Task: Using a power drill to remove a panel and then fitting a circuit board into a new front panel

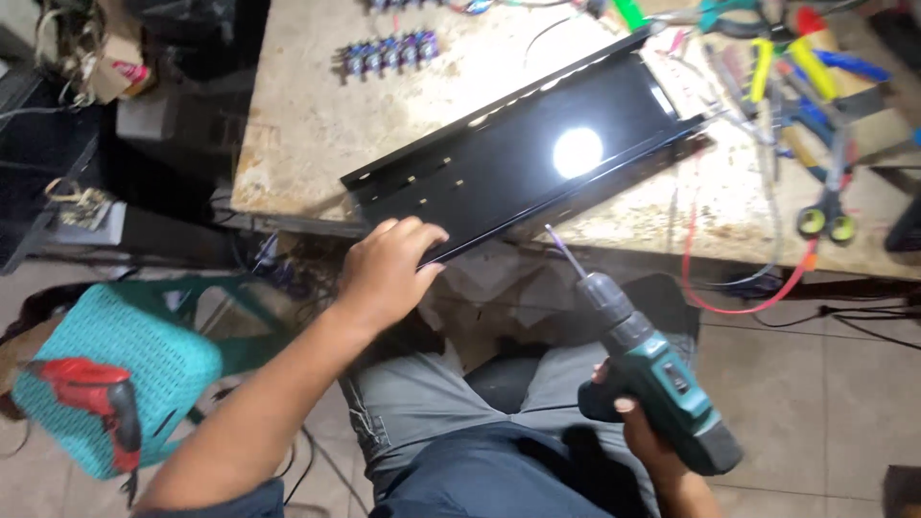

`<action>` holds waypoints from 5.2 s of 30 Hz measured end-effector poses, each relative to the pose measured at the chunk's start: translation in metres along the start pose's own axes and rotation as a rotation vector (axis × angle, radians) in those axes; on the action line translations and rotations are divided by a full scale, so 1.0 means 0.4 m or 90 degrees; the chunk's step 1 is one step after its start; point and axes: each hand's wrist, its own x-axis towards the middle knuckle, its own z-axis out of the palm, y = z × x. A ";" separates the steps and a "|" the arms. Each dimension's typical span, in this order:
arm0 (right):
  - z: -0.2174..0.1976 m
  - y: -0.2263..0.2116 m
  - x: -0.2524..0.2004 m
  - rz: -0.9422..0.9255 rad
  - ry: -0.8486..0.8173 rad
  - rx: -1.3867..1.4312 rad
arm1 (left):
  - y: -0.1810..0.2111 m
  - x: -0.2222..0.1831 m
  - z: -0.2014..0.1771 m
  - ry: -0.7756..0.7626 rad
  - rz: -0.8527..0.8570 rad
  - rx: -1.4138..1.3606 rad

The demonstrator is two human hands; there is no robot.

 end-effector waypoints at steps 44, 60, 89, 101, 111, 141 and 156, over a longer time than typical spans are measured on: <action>0.473 -0.090 -0.038 -0.116 0.112 0.115 | -0.071 -0.162 0.131 0.280 -0.075 -0.282; 0.482 -0.004 -0.062 -0.056 0.158 0.121 | -0.075 -0.171 0.128 0.299 -0.073 -0.388; 0.050 -0.085 -0.187 0.394 0.452 0.374 | -0.041 -0.076 0.017 0.179 0.009 -0.275; -0.014 0.144 -0.240 0.617 0.049 -0.307 | 0.191 0.099 0.144 0.191 -0.016 0.067; 0.078 0.044 -0.164 0.516 0.032 0.077 | 0.182 0.185 0.211 0.089 -0.009 0.079; 0.369 -0.134 0.025 -0.444 0.104 0.068 | -0.031 -0.194 0.131 0.273 -0.160 -0.345; 0.389 -0.160 0.036 -0.437 0.118 0.074 | -0.016 -0.187 0.129 0.315 -0.128 -0.355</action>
